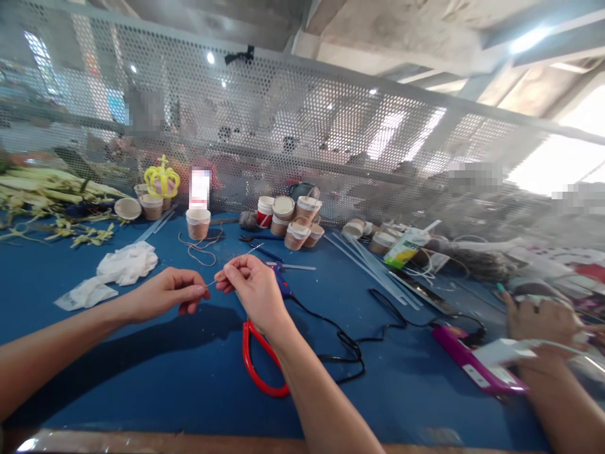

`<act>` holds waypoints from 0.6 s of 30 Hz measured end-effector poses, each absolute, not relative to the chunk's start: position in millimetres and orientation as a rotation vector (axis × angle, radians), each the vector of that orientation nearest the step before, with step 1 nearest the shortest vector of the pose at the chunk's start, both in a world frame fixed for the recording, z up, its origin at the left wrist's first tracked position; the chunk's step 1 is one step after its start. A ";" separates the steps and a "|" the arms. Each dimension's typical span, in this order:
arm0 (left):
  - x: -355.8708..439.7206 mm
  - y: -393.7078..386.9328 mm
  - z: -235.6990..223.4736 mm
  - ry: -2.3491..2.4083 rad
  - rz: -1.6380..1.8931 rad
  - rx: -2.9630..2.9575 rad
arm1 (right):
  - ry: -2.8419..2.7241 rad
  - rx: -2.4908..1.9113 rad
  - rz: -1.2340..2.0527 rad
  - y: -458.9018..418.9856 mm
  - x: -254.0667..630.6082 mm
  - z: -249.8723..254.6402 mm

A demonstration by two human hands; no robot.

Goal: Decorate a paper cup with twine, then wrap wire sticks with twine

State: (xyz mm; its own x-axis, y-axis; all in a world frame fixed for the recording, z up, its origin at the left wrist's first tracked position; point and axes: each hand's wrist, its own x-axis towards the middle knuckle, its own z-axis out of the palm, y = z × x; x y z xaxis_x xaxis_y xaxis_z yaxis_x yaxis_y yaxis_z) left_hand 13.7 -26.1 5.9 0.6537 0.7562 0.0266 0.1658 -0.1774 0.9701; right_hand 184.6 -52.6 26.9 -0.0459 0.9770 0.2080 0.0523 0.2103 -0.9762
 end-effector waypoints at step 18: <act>17.3 -33.8 4.1 0.991 0.705 2.149 | -1.448 -1.113 1.039 -50.6 176.6 16.6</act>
State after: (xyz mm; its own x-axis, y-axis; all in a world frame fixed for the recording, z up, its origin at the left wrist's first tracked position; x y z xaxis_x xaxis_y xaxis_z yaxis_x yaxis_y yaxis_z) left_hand 17.3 -33.8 4.1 0.5676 0.8004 0.1930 0.4446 -0.4953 0.7463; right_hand 176.6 -50.6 16.6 -0.0834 0.9762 0.2000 0.1227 0.2092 -0.9701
